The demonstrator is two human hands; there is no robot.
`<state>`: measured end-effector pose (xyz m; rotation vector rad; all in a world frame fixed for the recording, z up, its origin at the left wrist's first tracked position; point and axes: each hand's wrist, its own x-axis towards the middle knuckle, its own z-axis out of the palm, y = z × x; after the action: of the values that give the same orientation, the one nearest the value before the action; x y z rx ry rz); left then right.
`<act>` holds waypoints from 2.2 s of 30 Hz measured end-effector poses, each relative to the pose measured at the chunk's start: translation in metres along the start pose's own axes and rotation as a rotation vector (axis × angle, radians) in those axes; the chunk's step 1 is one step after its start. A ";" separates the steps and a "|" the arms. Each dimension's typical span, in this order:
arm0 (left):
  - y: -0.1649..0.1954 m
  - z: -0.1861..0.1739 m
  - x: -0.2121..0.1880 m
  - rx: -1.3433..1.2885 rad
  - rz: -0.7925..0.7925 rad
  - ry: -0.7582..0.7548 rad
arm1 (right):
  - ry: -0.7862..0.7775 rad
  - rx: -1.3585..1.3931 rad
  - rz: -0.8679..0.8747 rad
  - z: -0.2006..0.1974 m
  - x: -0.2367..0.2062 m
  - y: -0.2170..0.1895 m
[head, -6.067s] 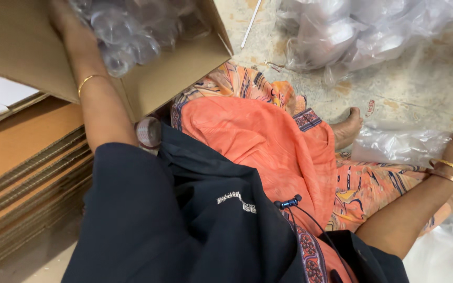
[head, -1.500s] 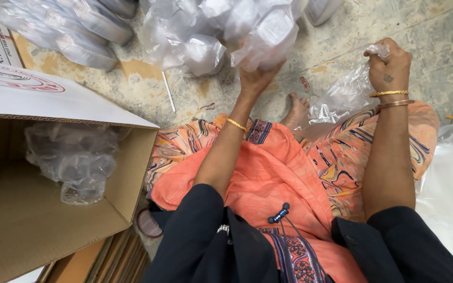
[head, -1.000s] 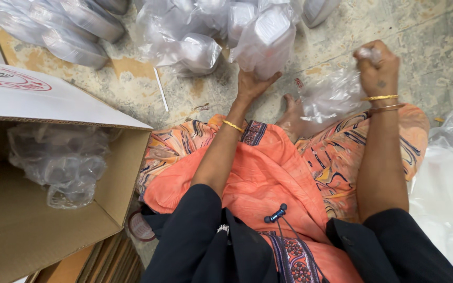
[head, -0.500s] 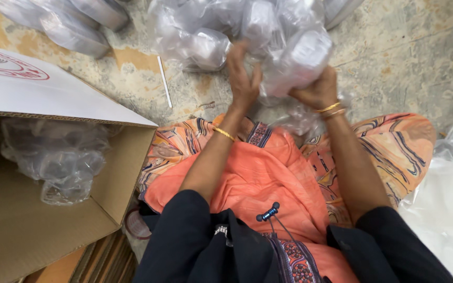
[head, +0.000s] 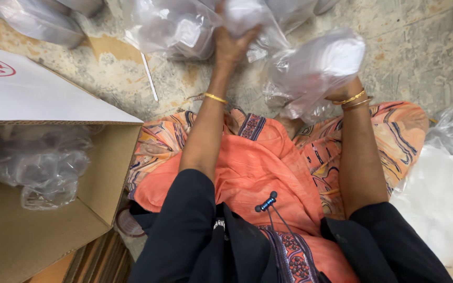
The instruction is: The person sits on the floor and packs plastic-wrapped white containers one at a time into clear plastic bags, twisting the bags closed and placing the filled bags into a cardboard box beside them.
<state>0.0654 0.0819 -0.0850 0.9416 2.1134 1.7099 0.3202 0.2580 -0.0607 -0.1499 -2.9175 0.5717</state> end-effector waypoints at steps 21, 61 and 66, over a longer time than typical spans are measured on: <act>0.027 -0.086 -0.069 -0.141 0.102 0.464 | 0.018 0.384 0.143 0.004 0.017 -0.019; 0.029 -0.184 -0.299 -0.551 -0.329 0.282 | 0.052 0.597 0.168 0.040 0.024 0.015; 0.069 -0.272 -0.346 -0.294 -0.221 0.759 | 0.098 0.714 0.207 0.037 0.031 0.012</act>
<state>0.1923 -0.3387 -0.0122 -0.0578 2.1383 2.4053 0.2843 0.2596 -0.0948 -0.3681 -2.4324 1.5324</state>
